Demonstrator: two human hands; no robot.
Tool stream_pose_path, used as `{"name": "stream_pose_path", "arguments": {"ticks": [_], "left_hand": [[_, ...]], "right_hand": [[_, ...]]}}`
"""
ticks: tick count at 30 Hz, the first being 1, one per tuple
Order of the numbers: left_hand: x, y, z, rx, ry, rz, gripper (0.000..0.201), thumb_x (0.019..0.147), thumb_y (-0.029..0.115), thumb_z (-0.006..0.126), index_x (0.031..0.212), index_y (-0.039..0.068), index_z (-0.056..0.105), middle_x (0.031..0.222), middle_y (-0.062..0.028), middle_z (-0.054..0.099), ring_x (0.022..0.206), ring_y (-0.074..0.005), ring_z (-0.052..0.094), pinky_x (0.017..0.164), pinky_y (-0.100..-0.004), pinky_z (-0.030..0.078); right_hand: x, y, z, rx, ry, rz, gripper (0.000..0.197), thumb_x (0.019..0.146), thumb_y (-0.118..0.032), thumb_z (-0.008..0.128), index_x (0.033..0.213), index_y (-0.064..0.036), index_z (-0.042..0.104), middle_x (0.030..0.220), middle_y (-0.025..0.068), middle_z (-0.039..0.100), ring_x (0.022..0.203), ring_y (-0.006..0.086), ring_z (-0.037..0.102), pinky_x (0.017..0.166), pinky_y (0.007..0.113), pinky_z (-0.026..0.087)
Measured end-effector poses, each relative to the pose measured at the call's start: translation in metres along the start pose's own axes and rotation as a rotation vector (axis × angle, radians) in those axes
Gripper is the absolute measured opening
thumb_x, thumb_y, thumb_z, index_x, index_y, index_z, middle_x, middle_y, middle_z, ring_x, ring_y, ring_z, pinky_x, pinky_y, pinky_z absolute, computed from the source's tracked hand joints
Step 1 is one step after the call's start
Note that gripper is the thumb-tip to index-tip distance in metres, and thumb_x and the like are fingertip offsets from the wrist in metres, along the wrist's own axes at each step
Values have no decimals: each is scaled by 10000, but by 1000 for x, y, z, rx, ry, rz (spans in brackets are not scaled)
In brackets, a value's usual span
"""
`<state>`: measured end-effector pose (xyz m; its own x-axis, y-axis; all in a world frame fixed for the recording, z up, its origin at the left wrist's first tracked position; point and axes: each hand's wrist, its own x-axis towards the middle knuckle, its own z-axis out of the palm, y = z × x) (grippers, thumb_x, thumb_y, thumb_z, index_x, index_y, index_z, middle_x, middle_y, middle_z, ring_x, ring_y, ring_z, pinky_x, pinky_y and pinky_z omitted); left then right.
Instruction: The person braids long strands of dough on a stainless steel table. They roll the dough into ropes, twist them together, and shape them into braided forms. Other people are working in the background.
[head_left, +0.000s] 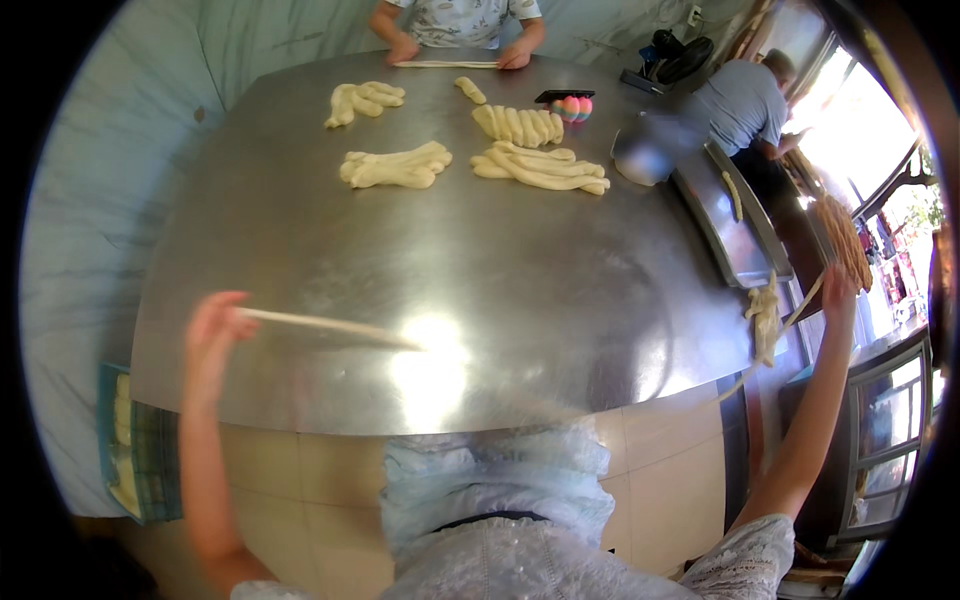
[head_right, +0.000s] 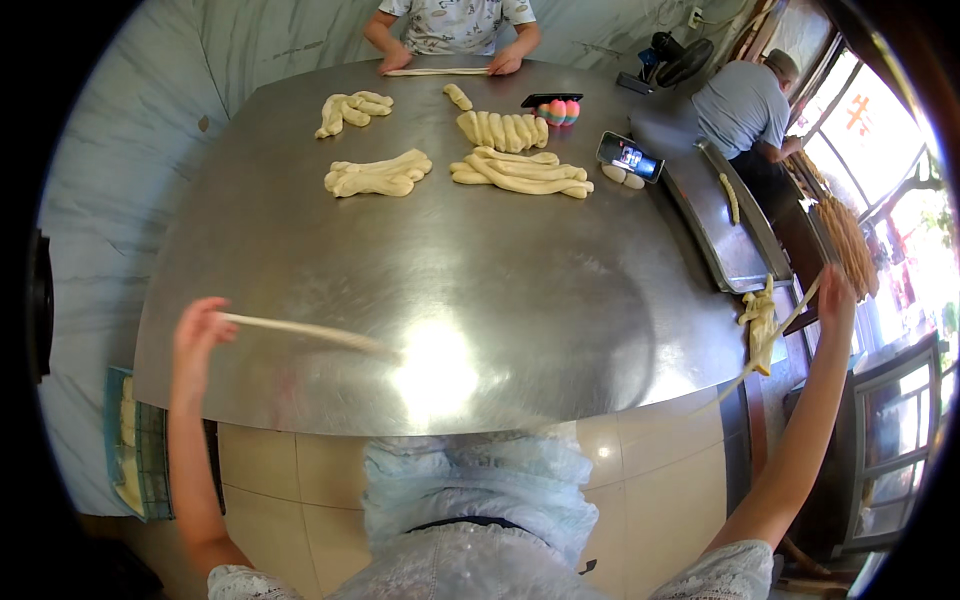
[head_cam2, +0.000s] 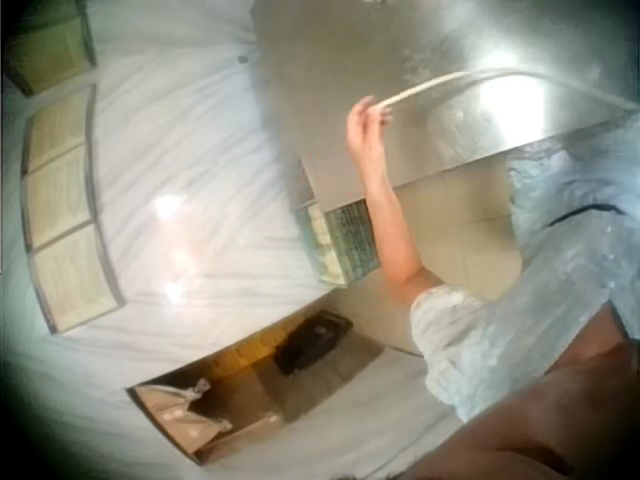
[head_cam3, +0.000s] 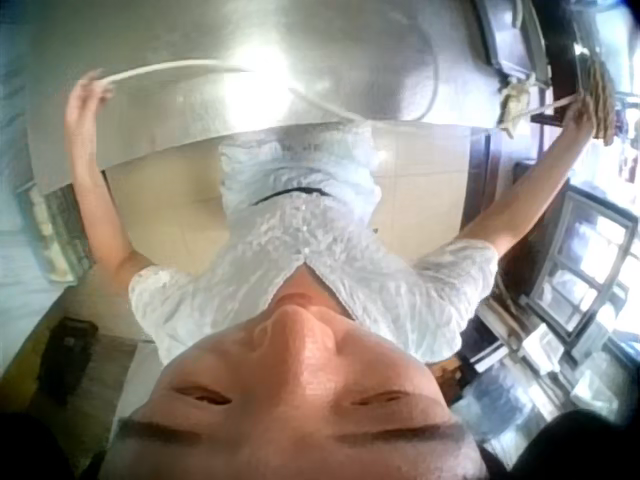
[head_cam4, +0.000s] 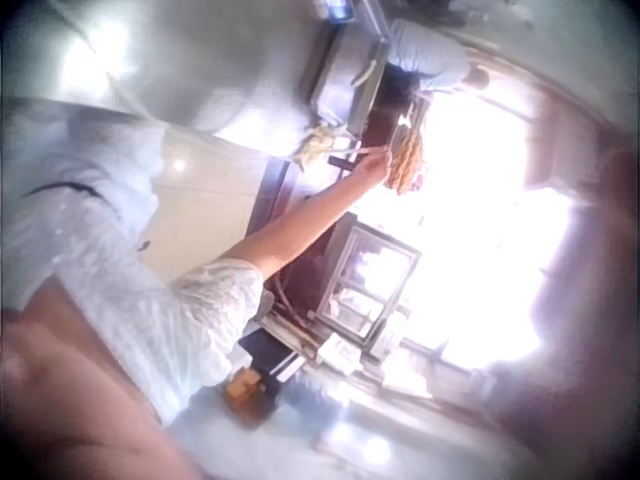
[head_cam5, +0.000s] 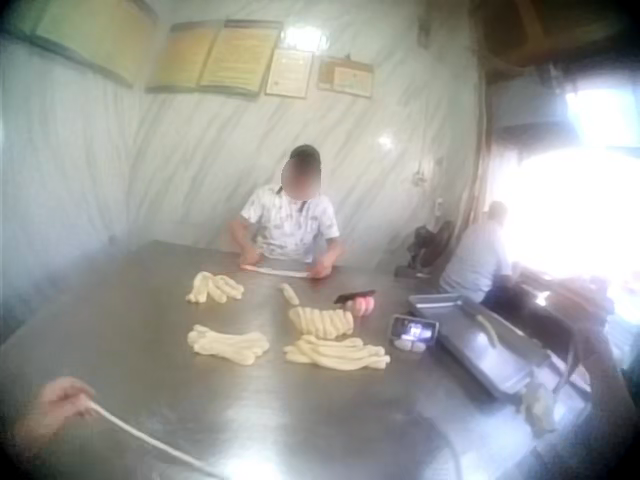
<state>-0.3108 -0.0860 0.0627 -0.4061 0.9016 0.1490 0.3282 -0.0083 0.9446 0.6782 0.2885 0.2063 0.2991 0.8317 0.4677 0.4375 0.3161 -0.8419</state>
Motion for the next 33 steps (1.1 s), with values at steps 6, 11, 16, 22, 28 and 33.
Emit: {"name": "stream_pose_path", "arguments": {"ticks": [6,11,16,22,28,33], "left_hand": [[-17,87,133,248,-717,-277,244,983,111,614,1208,24,653,955,-82,727,802,-139,688,733,-289,554],[-71,73,152,628,-653,229,363,953,89,646,1316,87,642,899,-74,668,815,-212,674,702,-310,554],[-95,51,169,761,-388,321,308,879,49,651,1187,35,642,1039,-121,653,946,-302,653,793,-389,537],[-32,30,194,869,-125,632,265,857,11,650,1121,31,668,1137,-137,636,1001,-302,650,811,-378,543],[29,17,260,693,-161,568,128,853,9,651,980,21,649,1043,-142,626,945,-320,630,792,-425,527],[69,-2,231,901,208,512,122,816,-4,655,912,20,584,938,-134,602,878,-336,607,769,-451,512]], "right_hand": [[-38,-202,161,-281,-244,-528,335,1015,-230,602,1258,0,629,1180,122,709,1071,218,683,952,339,536],[-232,-222,259,219,-500,-231,262,975,-123,661,1223,-42,650,1024,43,713,873,131,645,827,277,524],[-392,-148,337,-158,-655,-400,53,880,-41,704,928,-18,701,917,126,681,820,304,654,740,380,535],[-416,-121,376,-210,-429,-469,38,868,-26,694,905,-18,689,944,141,668,871,337,640,766,419,523],[-390,-116,435,-208,-389,-529,56,825,-18,695,828,-16,638,892,148,629,842,356,606,769,444,491],[-372,-95,431,-693,-190,-369,104,840,-93,673,827,-33,590,912,134,594,880,339,598,795,446,486]]}}
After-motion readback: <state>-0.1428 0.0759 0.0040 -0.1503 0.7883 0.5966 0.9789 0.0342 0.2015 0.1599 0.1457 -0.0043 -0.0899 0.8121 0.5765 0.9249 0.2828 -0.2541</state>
